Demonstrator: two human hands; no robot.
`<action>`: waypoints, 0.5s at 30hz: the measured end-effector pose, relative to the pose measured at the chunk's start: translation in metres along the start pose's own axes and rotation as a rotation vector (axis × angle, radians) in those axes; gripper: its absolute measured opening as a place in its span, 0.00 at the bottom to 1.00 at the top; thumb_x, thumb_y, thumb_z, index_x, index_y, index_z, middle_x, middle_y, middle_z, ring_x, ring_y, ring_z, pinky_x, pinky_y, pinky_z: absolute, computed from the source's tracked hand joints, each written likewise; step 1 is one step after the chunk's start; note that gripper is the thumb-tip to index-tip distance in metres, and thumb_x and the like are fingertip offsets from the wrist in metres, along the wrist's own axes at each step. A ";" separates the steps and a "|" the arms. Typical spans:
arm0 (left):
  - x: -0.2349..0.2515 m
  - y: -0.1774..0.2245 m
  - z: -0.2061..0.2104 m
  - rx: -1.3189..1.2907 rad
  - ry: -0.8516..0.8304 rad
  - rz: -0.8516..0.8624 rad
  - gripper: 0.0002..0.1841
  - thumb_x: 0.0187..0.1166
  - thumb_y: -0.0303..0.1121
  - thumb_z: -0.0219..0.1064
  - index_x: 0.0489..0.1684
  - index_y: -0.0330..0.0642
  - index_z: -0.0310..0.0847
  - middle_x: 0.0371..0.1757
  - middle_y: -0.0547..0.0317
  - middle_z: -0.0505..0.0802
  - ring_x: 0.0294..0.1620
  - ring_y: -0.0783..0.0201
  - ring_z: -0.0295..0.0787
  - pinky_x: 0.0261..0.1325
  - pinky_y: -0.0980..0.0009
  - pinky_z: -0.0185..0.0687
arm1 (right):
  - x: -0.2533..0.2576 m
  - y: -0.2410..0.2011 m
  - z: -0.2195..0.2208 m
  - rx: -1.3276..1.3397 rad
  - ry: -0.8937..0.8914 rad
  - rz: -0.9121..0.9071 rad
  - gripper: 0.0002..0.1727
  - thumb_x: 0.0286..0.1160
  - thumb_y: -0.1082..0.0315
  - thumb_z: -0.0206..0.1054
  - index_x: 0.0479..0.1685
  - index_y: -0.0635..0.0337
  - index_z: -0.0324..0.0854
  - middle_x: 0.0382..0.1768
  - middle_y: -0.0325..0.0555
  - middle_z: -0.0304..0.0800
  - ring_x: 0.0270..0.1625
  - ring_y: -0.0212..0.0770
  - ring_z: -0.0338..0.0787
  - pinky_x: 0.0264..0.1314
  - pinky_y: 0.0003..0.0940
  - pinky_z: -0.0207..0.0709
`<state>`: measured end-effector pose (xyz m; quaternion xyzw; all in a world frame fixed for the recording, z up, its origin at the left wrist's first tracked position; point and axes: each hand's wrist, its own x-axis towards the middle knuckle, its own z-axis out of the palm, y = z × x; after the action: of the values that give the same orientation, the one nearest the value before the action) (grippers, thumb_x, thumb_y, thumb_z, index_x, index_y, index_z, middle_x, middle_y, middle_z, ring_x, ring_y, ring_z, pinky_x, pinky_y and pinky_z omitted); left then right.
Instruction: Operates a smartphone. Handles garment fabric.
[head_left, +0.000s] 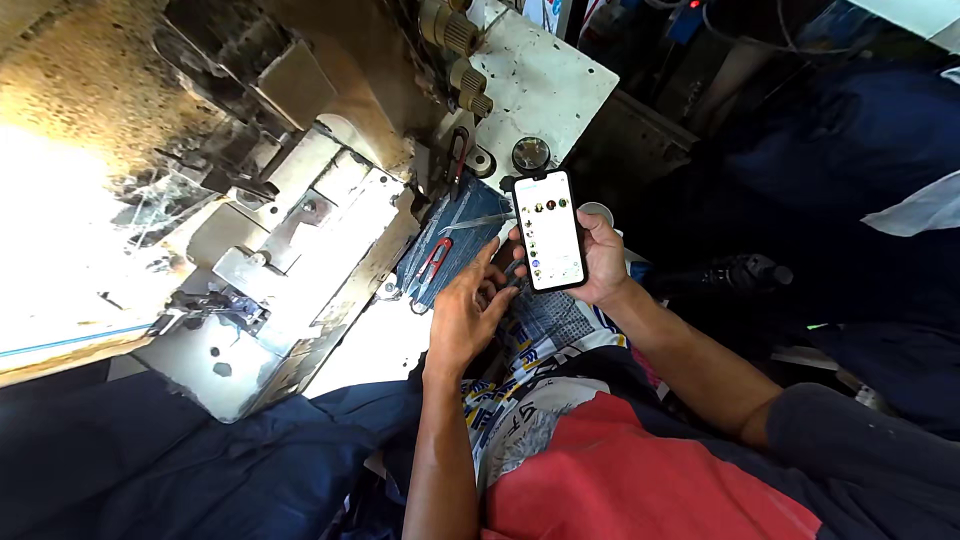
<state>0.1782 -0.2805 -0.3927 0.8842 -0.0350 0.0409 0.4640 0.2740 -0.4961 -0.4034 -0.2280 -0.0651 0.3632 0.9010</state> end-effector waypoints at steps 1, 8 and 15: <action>0.000 0.000 0.000 0.000 0.000 0.005 0.36 0.78 0.44 0.75 0.89 0.61 0.67 0.46 0.71 0.93 0.32 0.74 0.86 0.32 0.71 0.87 | -0.001 -0.001 0.000 -0.006 0.005 0.003 0.37 0.81 0.36 0.44 0.78 0.51 0.71 0.71 0.63 0.79 0.62 0.60 0.88 0.57 0.59 0.85; 0.000 0.002 -0.001 -0.009 0.004 0.046 0.35 0.78 0.41 0.75 0.87 0.60 0.69 0.47 0.71 0.94 0.33 0.74 0.88 0.32 0.72 0.87 | -0.013 -0.030 -0.005 -0.006 0.012 -0.006 0.36 0.81 0.38 0.44 0.77 0.53 0.71 0.68 0.66 0.81 0.59 0.62 0.88 0.59 0.60 0.84; 0.000 0.004 -0.002 -0.002 -0.013 0.032 0.34 0.78 0.42 0.75 0.87 0.60 0.69 0.48 0.72 0.93 0.32 0.74 0.87 0.30 0.73 0.86 | -0.044 -0.089 -0.018 -0.222 0.029 -0.176 0.44 0.82 0.29 0.40 0.81 0.54 0.68 0.72 0.66 0.79 0.63 0.65 0.88 0.62 0.64 0.84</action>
<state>0.1773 -0.2813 -0.3890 0.8834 -0.0522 0.0428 0.4638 0.3026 -0.5888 -0.3766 -0.3249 -0.1115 0.2699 0.8995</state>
